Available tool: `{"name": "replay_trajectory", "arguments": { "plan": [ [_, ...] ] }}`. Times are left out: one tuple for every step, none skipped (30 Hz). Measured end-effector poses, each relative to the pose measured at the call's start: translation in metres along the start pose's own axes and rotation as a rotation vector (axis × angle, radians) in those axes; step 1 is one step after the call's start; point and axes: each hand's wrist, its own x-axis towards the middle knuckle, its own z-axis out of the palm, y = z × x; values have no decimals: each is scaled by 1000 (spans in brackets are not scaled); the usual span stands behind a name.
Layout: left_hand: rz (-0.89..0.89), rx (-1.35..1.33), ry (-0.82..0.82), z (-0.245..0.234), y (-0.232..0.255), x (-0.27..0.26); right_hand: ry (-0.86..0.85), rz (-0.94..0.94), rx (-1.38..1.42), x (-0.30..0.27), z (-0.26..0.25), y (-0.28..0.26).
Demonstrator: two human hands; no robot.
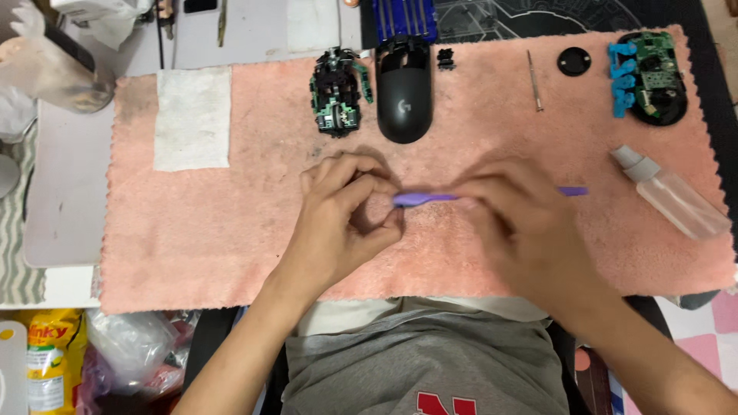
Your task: The person cleans the interior and exterior of a disassembled black computer mouse shell using a purple toothbrush and a spray bottle. They spray liquid onto the shell and scrub various surfaces, including the sensor area and side grips, while other mouse components rest on a pink towel.
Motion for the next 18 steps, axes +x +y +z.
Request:
{"name": "replay_trajectory", "arguments": {
  "plan": [
    [5, -6, -3, 0, 1, 1, 2, 5, -6, 1, -2, -1],
    [-20, -4, -8, 0, 2, 1, -15, 16, 35, 1, -3, -2],
    [-46, 1, -9, -1, 3, 1, -33, 23, 79, 3, -4, -3],
    [-44, -1, -9, 1, 3, 1, -31, 25, 75, 0, -10, -2],
    [-56, -5, -9, 1, 3, 1, -25, 47, -9, -2, -15, 0],
    [-68, -9, -8, 1, 3, 1, -19, 68, -94, -3, -20, 1],
    [-68, -7, -8, 1, 1, 0, -17, 67, -93, -1, -17, -1],
    [-58, 16, -8, 2, -1, 0, -8, 39, -46, 0, -14, -3],
    [-44, 35, -12, 4, -3, 0, 4, 15, -2, 0, -11, -5],
    [-39, 34, -16, 4, -1, 1, 8, 19, -4, 0, -10, 0],
    [-60, 31, -20, 3, 1, 1, -16, 18, 19, 0, -9, 4],
    [-81, 28, -23, 1, 3, 2, -40, 17, 43, -1, -7, 7],
    [-77, 32, -24, 2, 3, 2, -35, 16, 44, -1, -12, 9],
    [-81, 30, -14, 3, 3, 3, 0, 5, -12, 0, -16, 12],
    [-87, 29, -3, 3, 3, 2, 33, -7, -65, 0, -20, 14],
    [-86, 34, -4, 2, 3, 1, 36, -8, -61, 1, -17, 10],
    [-95, 34, -12, 2, 2, 1, 32, -8, -28, 2, -16, 6],
    [-104, 33, -21, 3, 1, 2, 29, -7, 5, 3, -14, 3]
  ]
}}
